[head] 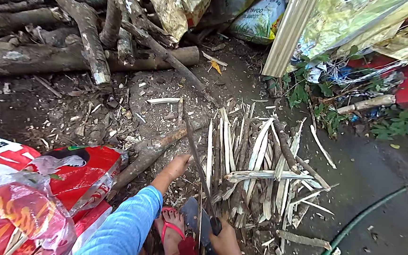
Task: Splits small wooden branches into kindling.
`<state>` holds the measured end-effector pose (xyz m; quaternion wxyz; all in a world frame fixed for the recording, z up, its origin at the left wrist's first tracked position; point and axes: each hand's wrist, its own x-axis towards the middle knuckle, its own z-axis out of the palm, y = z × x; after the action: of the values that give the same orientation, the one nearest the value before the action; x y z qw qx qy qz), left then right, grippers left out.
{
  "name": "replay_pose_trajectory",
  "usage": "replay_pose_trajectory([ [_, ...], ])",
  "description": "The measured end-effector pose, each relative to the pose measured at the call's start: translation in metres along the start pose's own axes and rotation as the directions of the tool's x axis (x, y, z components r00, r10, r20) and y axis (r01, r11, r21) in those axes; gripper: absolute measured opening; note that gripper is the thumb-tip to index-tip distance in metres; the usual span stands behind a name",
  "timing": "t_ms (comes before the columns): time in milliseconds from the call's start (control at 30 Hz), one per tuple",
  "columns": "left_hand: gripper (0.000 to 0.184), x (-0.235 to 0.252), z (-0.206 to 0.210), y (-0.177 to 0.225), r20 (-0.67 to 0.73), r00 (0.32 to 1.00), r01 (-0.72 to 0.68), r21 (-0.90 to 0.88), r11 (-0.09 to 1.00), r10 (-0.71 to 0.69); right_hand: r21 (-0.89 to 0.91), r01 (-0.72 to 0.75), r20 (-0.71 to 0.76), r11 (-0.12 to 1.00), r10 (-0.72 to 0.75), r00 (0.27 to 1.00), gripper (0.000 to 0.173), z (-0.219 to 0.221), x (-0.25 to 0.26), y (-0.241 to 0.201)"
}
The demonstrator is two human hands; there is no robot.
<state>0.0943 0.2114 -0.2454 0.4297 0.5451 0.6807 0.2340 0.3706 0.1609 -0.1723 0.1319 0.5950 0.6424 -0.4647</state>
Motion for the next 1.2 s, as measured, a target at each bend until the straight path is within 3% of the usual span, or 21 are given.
replay_pose_trajectory([
  [133,0.032,0.011,-0.01,0.004,0.085,0.996,0.016,0.04,0.999,-0.019,0.068,0.0,-0.004,0.998,0.0,1.0,0.041,-0.001,0.003,-0.003],
  [267,0.026,0.012,-0.015,0.003,0.005,0.998,-0.058,0.049,0.997,0.058,0.045,0.037,-0.049,0.998,-0.035,0.998,0.04,0.0,0.007,0.001],
  [367,0.029,0.016,-0.009,-0.004,0.049,0.999,0.001,0.045,0.999,-0.004,0.029,-0.012,-0.027,1.0,0.012,1.0,0.041,0.004,0.014,0.002],
  [467,0.03,0.021,-0.018,0.008,0.078,0.996,0.031,0.046,0.998,-0.034,0.165,0.035,-0.049,0.986,-0.027,0.998,0.04,0.002,0.012,0.005],
  [600,0.038,0.013,-0.023,0.003,-0.083,0.983,0.131,-0.289,0.948,-0.161,0.398,0.129,-0.102,0.908,-0.096,0.99,0.033,0.005,-0.002,0.01],
  [700,0.039,-0.003,0.003,-0.014,-0.161,0.925,0.14,-0.698,0.702,-0.345,0.533,0.154,-0.122,0.832,-0.104,0.987,0.025,0.004,-0.009,0.013],
  [767,0.041,-0.02,0.025,-0.025,-0.103,0.861,0.262,-0.749,0.608,-0.498,0.57,0.146,-0.121,0.808,-0.093,0.988,0.023,0.003,-0.01,0.015],
  [867,0.046,-0.056,0.036,-0.031,0.119,0.771,0.618,-0.376,0.691,-0.625,0.543,0.095,-0.104,0.835,-0.046,0.993,0.023,0.004,-0.006,0.025],
  [933,0.042,-0.071,0.03,-0.017,0.211,0.747,0.656,-0.083,0.75,-0.631,0.503,0.037,-0.078,0.863,0.003,0.997,0.023,0.008,-0.002,0.034],
  [1000,0.036,-0.071,0.019,0.006,0.166,0.793,0.583,0.07,0.81,-0.586,0.468,-0.027,-0.038,0.883,0.051,0.998,0.023,0.015,0.001,0.044],
  [1100,0.032,-0.047,0.017,0.016,0.082,0.918,0.357,0.254,0.899,-0.387,0.416,-0.093,0.014,0.904,0.096,0.995,0.024,0.027,0.009,0.057],
  [1200,0.036,-0.018,0.029,0.003,0.232,0.932,0.139,0.484,0.864,-0.28,0.409,-0.173,0.063,0.896,0.161,0.985,0.028,0.037,0.013,0.061],
])
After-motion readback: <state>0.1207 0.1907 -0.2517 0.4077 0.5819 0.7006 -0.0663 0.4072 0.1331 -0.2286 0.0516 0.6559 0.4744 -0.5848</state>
